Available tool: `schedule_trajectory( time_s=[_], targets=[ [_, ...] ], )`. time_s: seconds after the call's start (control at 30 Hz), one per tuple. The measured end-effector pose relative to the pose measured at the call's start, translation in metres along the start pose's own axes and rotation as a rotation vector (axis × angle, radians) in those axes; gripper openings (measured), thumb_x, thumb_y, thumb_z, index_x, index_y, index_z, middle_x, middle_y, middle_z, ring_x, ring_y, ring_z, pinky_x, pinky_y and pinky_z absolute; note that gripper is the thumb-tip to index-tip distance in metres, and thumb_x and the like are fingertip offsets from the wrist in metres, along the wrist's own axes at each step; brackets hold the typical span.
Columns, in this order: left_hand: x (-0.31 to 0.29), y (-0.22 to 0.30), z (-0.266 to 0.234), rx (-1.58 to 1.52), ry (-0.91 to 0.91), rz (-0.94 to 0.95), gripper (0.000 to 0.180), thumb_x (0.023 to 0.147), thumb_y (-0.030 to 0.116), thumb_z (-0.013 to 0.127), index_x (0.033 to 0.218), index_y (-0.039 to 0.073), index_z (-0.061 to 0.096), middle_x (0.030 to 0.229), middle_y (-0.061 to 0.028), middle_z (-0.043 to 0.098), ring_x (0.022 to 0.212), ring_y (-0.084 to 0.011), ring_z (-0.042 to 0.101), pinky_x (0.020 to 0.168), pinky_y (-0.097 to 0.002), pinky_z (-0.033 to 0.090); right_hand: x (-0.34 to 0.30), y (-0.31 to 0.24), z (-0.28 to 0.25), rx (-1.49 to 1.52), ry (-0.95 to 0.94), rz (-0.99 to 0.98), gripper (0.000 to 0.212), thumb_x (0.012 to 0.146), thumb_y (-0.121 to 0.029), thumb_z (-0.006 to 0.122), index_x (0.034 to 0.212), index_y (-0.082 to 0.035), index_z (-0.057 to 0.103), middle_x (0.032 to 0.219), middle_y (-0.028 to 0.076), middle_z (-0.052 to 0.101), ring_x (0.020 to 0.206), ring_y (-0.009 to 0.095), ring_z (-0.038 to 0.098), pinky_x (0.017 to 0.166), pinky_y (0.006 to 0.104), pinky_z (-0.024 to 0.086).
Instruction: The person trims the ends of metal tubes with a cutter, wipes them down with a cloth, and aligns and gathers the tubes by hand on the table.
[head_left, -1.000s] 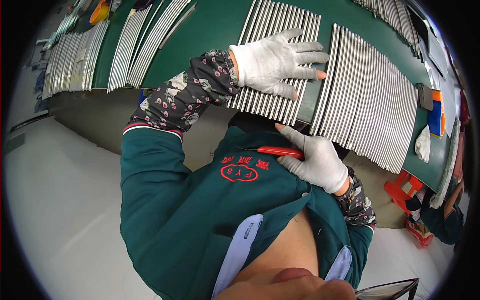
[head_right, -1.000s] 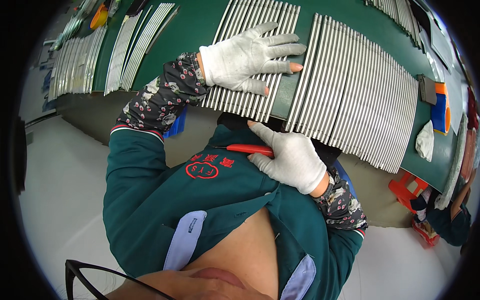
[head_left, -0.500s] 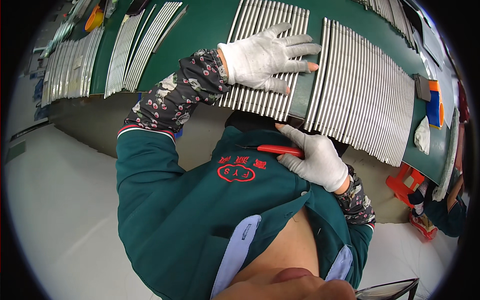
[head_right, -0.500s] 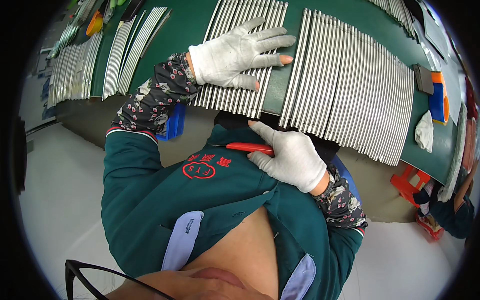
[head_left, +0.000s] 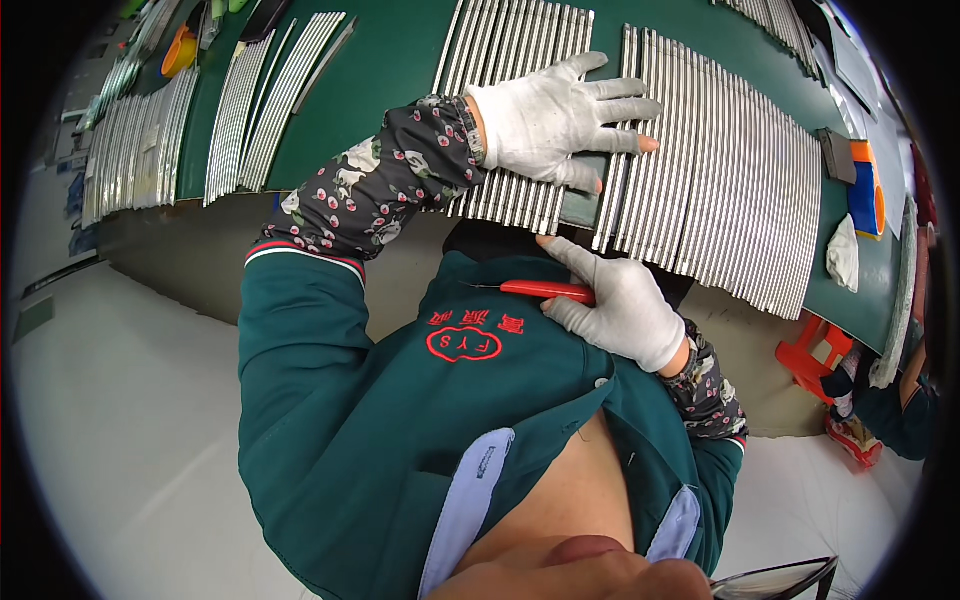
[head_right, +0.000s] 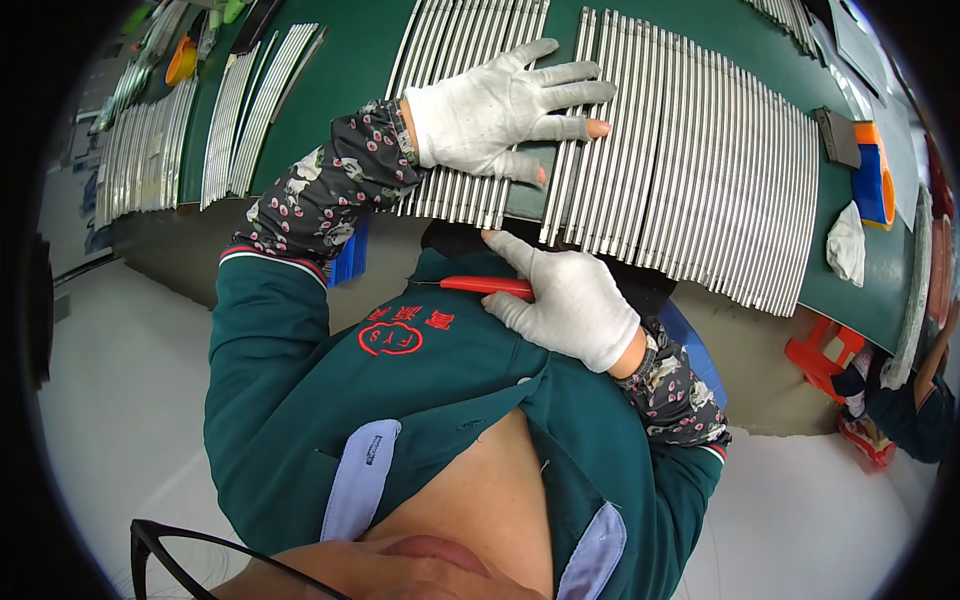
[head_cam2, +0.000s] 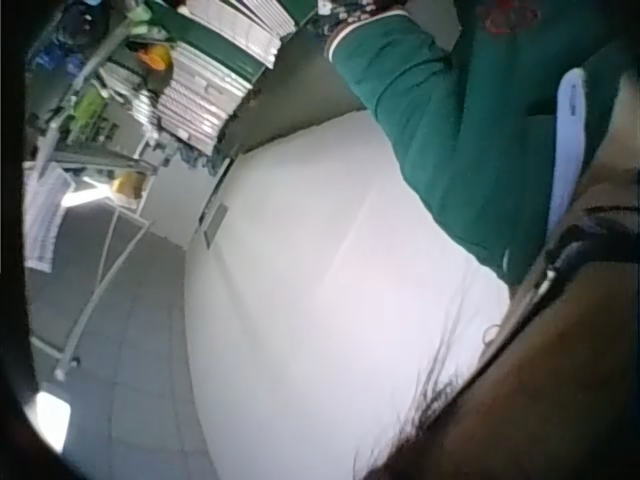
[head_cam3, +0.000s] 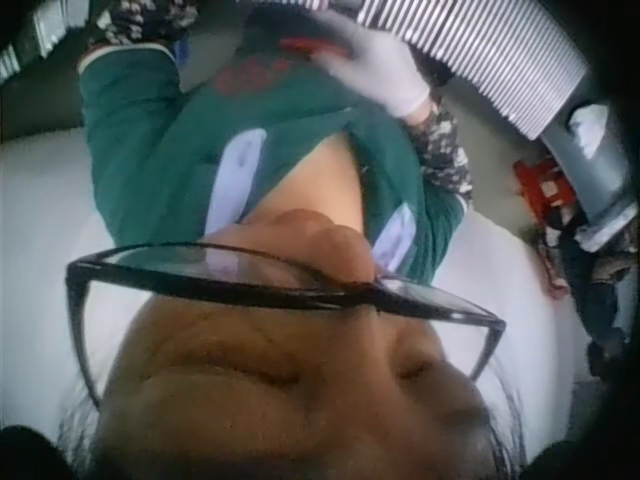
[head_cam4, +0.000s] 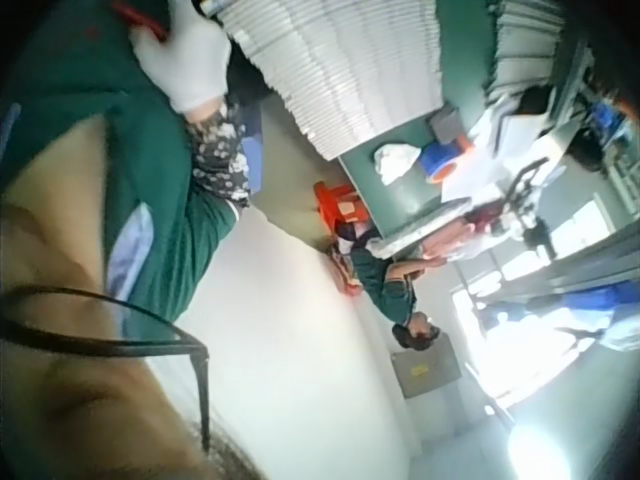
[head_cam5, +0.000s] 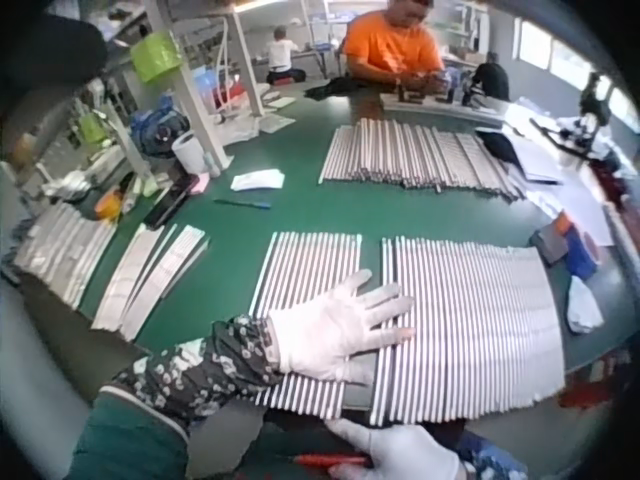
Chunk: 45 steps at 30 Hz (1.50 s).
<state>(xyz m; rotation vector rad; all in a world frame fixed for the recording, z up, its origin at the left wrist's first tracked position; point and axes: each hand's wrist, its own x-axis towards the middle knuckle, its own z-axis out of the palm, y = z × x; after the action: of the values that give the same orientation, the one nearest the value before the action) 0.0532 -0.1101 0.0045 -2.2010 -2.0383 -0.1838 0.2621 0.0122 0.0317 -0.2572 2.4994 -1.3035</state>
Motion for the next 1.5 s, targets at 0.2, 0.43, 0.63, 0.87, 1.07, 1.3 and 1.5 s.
schedule_trajectory(
  time_s=[0.2,0.43,0.63,0.87,1.07,1.3,1.5],
  targets=[
    [-0.001,-0.001,0.001,0.037,-0.011,0.008,0.07,0.092,0.065,0.042,0.147,0.021,0.043,0.157,-0.0115,0.035,0.144,-0.0318,0.034,0.117,-0.0559,0.023,-0.002,-0.001,0.001,-0.025,0.005,-0.003,0.061,0.078,-0.029,0.077,0.131,-0.003,0.06,0.066,0.018,0.065,0.061,0.032,0.068,0.059,0.0388,0.056],
    [-0.007,-0.006,-0.001,-0.085,0.039,0.028,0.072,0.09,0.067,0.048,0.141,0.016,0.047,0.155,-0.0157,0.036,0.143,-0.0364,0.035,0.116,-0.0593,0.024,-0.011,0.003,0.002,0.011,0.054,0.006,0.058,0.078,-0.027,0.078,0.129,-0.003,0.062,0.071,0.019,0.067,0.064,0.033,0.069,0.062,0.0382,0.056],
    [-0.005,-0.006,-0.016,-0.162,0.076,0.03,0.066,0.082,0.051,0.067,0.13,0.008,0.051,0.137,-0.0171,0.05,0.132,-0.0351,0.046,0.113,-0.0593,0.029,-0.018,0.007,-0.001,0.036,0.051,0.071,0.057,0.079,-0.027,0.078,0.129,-0.005,0.063,0.073,0.019,0.068,0.066,0.033,0.07,0.063,0.0383,0.057],
    [-0.002,-0.003,0.0,-0.077,0.094,0.097,0.074,0.092,0.068,0.041,0.144,0.015,0.042,0.146,-0.0188,0.044,0.136,-0.0377,0.043,0.112,-0.0611,0.029,-0.02,0.01,-0.003,0.071,0.03,0.138,0.06,0.079,-0.027,0.078,0.132,-0.005,0.061,0.073,0.019,0.067,0.066,0.033,0.069,0.064,0.0382,0.057],
    [-0.006,-0.006,0.005,-0.063,0.059,0.105,0.076,0.094,0.071,0.032,0.15,0.019,0.038,0.153,-0.0186,0.039,0.139,-0.0387,0.039,0.114,-0.0617,0.025,-0.018,0.012,-0.002,0.057,0.05,0.096,0.061,0.079,-0.028,0.077,0.133,-0.004,0.059,0.074,0.02,0.067,0.067,0.033,0.069,0.064,0.0381,0.056],
    [-0.009,-0.006,0.0,-0.077,0.027,0.094,0.072,0.096,0.067,0.033,0.148,0.018,0.04,0.153,-0.0186,0.039,0.141,-0.0391,0.037,0.114,-0.0614,0.024,-0.017,0.012,-0.001,0.035,0.023,0.071,0.064,0.082,-0.019,0.077,0.14,-0.003,0.054,0.07,0.016,0.063,0.06,0.024,0.064,0.063,0.0325,0.053],
    [-0.013,-0.01,-0.005,-0.168,0.033,0.094,0.069,0.097,0.066,0.036,0.146,0.018,0.043,0.152,-0.019,0.04,0.141,-0.0408,0.037,0.116,-0.0613,0.022,-0.015,0.013,0.0,0.035,0.017,0.061,0.064,0.082,-0.019,0.077,0.139,-0.003,0.054,0.072,0.017,0.064,0.062,0.024,0.065,0.065,0.0323,0.054]
  ],
)
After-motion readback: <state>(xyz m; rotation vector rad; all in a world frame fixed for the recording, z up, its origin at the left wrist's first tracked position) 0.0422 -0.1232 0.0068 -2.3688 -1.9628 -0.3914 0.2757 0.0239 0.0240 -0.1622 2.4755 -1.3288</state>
